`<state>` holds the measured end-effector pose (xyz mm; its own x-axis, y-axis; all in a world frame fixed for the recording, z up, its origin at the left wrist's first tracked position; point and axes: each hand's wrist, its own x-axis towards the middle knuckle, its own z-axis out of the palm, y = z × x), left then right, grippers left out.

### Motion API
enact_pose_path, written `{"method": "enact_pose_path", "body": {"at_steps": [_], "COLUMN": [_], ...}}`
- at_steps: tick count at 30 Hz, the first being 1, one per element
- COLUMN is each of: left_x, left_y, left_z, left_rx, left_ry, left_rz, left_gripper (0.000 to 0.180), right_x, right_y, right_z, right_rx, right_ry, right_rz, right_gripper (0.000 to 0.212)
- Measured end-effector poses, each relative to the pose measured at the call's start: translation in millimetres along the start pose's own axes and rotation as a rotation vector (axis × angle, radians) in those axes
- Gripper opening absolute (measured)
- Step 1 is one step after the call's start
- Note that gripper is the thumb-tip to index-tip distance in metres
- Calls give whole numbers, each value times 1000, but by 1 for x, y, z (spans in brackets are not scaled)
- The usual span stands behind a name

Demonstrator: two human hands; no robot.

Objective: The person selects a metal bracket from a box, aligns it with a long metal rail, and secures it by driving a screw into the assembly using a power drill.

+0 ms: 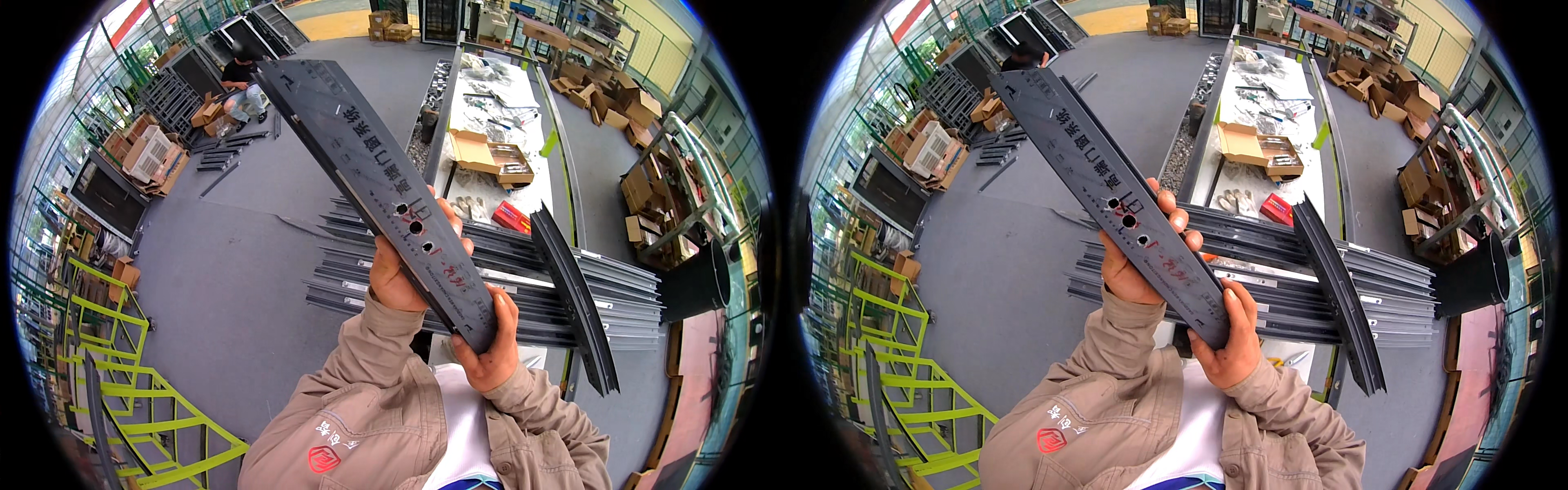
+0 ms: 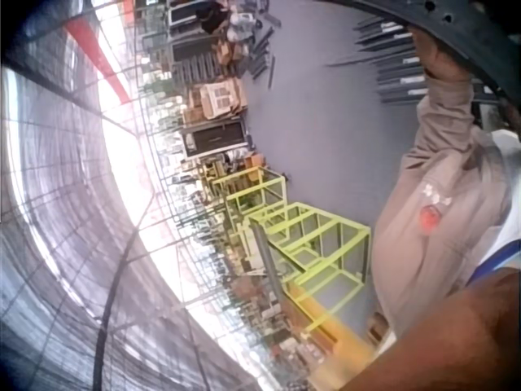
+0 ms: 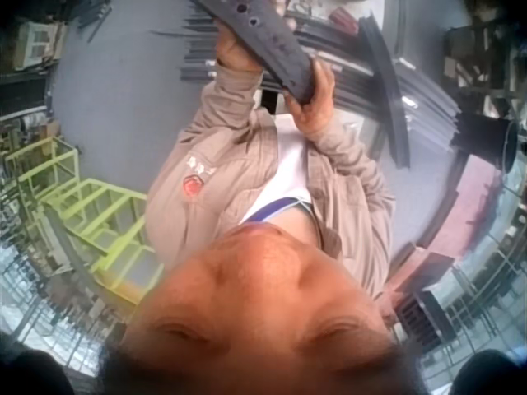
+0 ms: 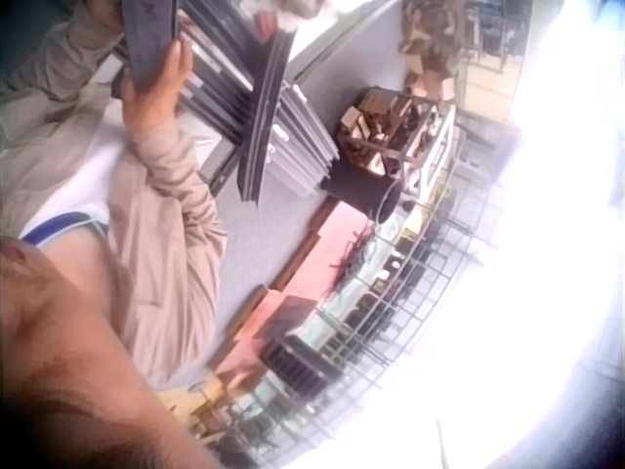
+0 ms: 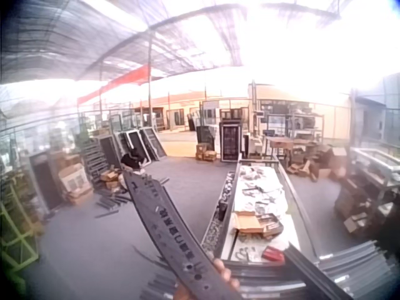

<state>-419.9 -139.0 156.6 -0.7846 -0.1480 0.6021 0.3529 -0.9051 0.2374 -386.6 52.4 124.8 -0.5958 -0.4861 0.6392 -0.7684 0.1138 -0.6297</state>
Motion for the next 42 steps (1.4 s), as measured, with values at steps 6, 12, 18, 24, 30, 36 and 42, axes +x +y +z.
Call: {"method": "enact_pose_path", "body": {"at_steps": [6, 12, 18, 24, 30, 36, 42], "left_x": [2, -7, -2, 4, 7, 7, 7], "left_y": [1, 0, -6, -12, -9, -19, -25], "left_z": [-2, -7, -8, -6, -17, -26, -39], "left_rx": [20, 89, 214, 364, 434, 499, 491], "left_ry": [-13, 151, 417, 532, 565, 673, 679], "left_rz": [-11, -40, -3, 68, -58, -106, -59], "left_gripper": [80, 78, 61, 57, 37, 30, 33], "right_x": [-1, -4, 15, 21, 29, 38, 38], "right_y": [1, 4, 1, 8, 12, 20, 30], "right_z": [1, 0, -13, -24, -39, -36, -29], "right_rx": [4, 16, 52, -35, -26, 14, -141], "right_ry": [2, -19, -108, -229, -352, -428, -443], "right_rz": [16, 117, 377, 367, 377, 414, 284], "right_gripper": [94, 90, 95, 98, 99, 96, 91]}}
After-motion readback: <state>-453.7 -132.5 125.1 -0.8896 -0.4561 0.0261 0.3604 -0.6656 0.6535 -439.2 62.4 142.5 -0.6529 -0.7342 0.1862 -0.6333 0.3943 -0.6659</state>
